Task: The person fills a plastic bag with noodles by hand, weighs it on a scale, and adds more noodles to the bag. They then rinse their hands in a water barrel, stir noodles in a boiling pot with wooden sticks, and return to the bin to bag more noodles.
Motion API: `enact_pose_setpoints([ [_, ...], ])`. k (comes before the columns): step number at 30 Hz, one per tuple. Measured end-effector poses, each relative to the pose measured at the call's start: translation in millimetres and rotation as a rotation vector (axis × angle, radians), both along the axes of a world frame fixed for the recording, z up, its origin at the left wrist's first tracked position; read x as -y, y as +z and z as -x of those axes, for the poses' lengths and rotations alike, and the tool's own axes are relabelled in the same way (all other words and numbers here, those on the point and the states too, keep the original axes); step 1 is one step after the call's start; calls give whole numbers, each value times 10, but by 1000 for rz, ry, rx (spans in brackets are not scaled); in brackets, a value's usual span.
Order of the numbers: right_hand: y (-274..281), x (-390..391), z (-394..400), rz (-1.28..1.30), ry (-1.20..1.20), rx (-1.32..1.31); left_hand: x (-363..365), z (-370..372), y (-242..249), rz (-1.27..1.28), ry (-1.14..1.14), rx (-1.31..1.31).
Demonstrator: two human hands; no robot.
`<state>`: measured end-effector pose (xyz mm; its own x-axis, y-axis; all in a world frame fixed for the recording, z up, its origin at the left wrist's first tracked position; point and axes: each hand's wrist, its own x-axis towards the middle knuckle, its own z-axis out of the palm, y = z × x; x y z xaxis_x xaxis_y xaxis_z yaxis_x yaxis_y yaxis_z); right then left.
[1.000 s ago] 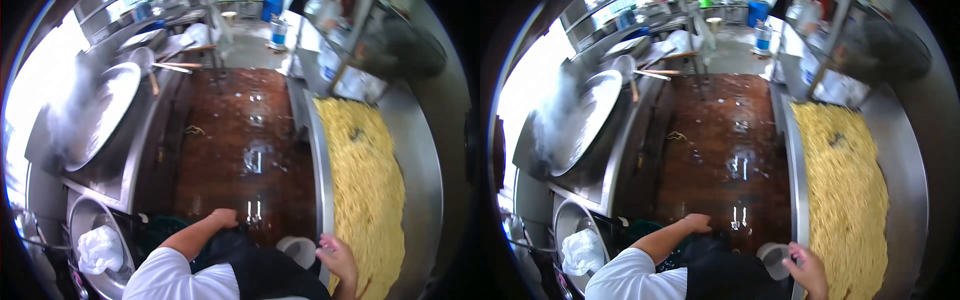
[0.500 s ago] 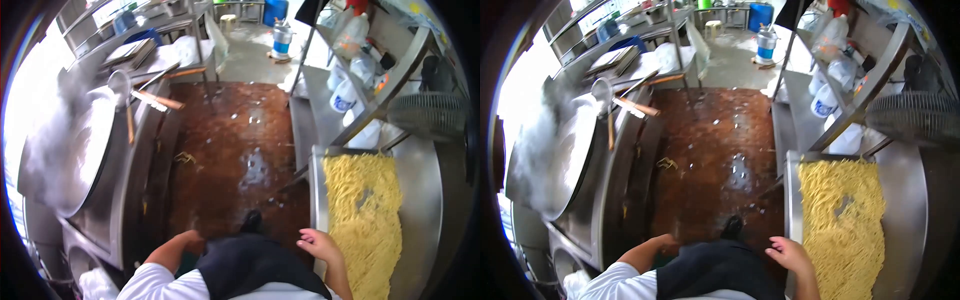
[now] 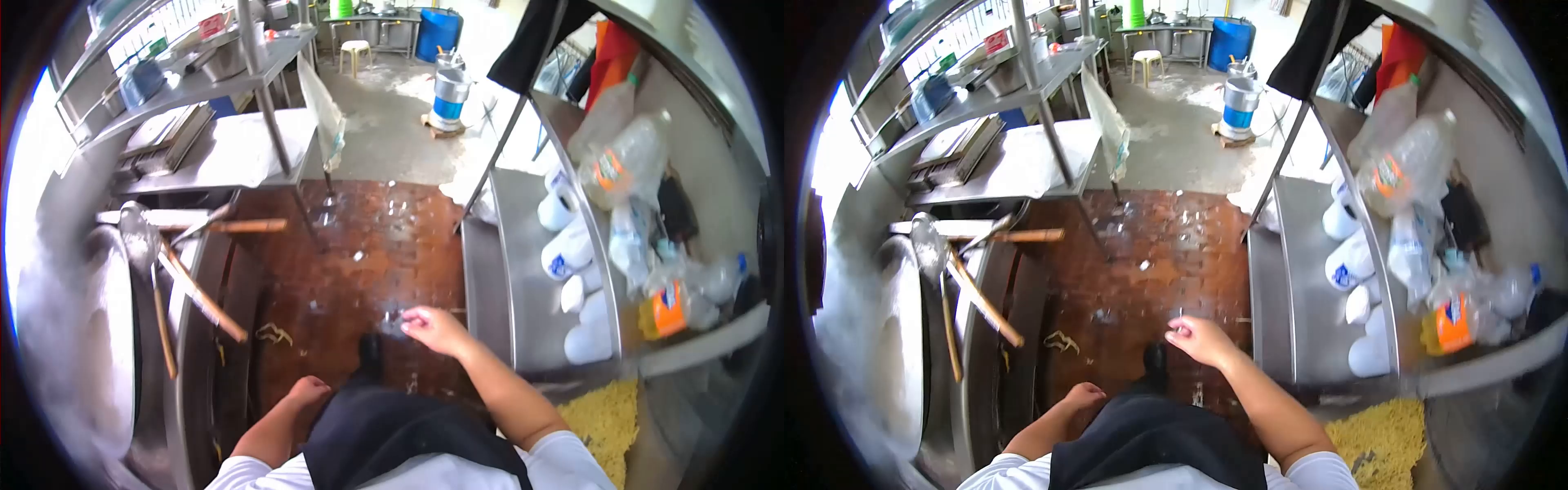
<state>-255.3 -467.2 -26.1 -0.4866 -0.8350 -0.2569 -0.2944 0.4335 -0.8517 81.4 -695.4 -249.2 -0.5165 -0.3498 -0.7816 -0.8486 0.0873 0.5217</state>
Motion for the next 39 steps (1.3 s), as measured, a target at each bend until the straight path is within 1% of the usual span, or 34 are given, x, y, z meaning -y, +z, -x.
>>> enact_pose_setpoints([
  [1,-339,6,196,-9,-107,-17,101,383,29,85,-112,-34],
  [2,-690,-99,390,-111,-162,-20,139,782,103,164,-212,-69],
  [3,-1120,-279,614,-318,-127,-50,266,1237,205,156,-209,-82],
  [4,-1174,-401,843,-647,74,-56,477,1706,360,153,-275,-128],
  [5,-1081,-493,982,-713,131,-85,709,2143,510,148,-350,-163],
  [6,-1073,-688,1002,-535,-131,-105,955,2573,599,207,-421,-195],
  [7,-1102,-745,1185,-575,-125,-80,1190,2969,676,265,-492,-226],
  [8,-1278,-913,1322,-435,-325,160,1399,3334,812,328,-475,-268],
  [9,-1263,-924,1445,-432,-331,158,1594,3706,958,393,-447,-317],
  [11,-1213,-945,1729,-507,-887,671,1934,4371,1225,321,-271,-376],
  [12,-1361,-951,1936,-510,-881,667,2113,4623,1214,335,-221,-437],
  [13,-1672,-1009,2153,-620,-747,677,2271,4838,1191,348,-171,-492],
  [14,-1869,-1003,2335,-727,-609,691,2318,5006,1418,318,-68,-461],
  [15,-1860,-847,2528,-723,-603,696,2417,5100,1294,326,-68,-457],
  [17,-1748,-363,3096,-812,-417,524,2654,5127,923,436,-116,-515],
  [18,-1778,-150,3326,-797,-416,538,2736,5042,710,426,-177,-387],
  [19,-1825,58,3608,-665,-464,634,2784,4952,528,410,-233,-260],
  [20,-1843,272,3964,-539,-505,717,2795,4881,486,387,-357,-188],
  [22,-1884,713,4609,-556,-305,447,2837,4701,301,76,-358,128],
  [23,-1951,890,5015,-602,-142,400,2879,4514,158,131,-487,103],
  [24,-1804,1137,5325,-568,-19,130,2916,4416,5,194,-614,68],
  [25,-1804,1363,5614,-499,-67,58,2871,4361,-52,83,-323,204],
  [26,-1764,1597,5909,-448,-119,74,2860,4322,-28,-31,-35,338],
  [27,-1670,1839,6144,-376,-282,225,2848,4293,61,-98,58,307],
  [28,-1480,2098,6397,-324,-332,270,2907,4336,120,-166,148,281],
  [29,-1396,2283,6556,-275,-388,321,3089,4481,94,-172,139,293],
  [31,-1452,2515,6732,-288,-457,343,3494,4865,-24,-10,-289,204],
  [32,-1408,2680,6934,-282,-508,340,3709,5239,-65,72,-488,132],
  [33,-1405,2765,6994,-365,-509,373,3852,5581,-185,148,-671,52],
  [35,-1397,2852,7107,-610,-329,370,4100,6092,-331,303,-1033,-89],
  [36,-1528,2858,7212,-618,-330,379,4413,6632,-343,425,-911,-184],
  [37,-1757,2812,7376,-677,95,105,4728,7134,-497,485,-889,-129],
  [38,-1894,2817,7466,-702,516,-170,5079,7563,-539,241,-564,-113],
  [39,-1808,2920,7472,-697,505,-144,5287,8168,-157,92,-172,112],
])
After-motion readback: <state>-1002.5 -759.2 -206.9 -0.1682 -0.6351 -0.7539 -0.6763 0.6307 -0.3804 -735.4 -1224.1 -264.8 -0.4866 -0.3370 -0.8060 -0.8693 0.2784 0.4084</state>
